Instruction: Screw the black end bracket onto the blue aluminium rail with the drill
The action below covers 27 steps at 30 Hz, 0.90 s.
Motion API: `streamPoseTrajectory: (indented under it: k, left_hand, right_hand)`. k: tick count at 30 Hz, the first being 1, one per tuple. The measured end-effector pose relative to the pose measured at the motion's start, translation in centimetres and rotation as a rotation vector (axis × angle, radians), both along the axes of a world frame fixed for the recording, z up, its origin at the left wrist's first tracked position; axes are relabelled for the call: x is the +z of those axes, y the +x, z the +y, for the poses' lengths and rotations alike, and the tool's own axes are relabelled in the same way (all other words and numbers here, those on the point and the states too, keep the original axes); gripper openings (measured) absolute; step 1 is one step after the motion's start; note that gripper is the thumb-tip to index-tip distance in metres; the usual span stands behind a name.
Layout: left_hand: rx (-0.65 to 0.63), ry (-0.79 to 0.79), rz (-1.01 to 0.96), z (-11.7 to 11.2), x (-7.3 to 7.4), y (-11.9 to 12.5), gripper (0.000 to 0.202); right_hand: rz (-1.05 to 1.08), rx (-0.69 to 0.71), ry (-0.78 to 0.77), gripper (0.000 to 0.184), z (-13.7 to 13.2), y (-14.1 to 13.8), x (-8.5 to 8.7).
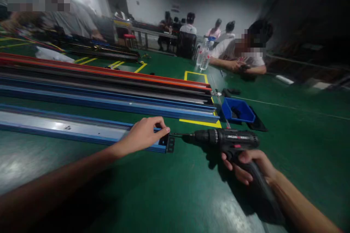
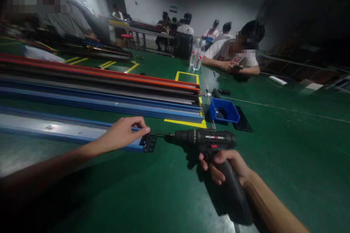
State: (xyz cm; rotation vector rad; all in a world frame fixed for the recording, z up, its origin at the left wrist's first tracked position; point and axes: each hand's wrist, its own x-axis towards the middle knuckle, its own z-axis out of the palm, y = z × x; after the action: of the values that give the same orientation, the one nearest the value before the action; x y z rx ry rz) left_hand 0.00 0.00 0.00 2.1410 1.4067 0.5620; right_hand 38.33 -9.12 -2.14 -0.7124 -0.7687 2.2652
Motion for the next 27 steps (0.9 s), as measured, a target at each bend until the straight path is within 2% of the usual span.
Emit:
streamPoseTrajectory:
  k: [27]
  left_hand:
    - [-0.013,0.013,-0.003,0.05,-0.3,-0.08,0.029]
  right_hand:
    - [-0.019,-0.015,-0.024,0.041,-0.16,-0.65,0.6]
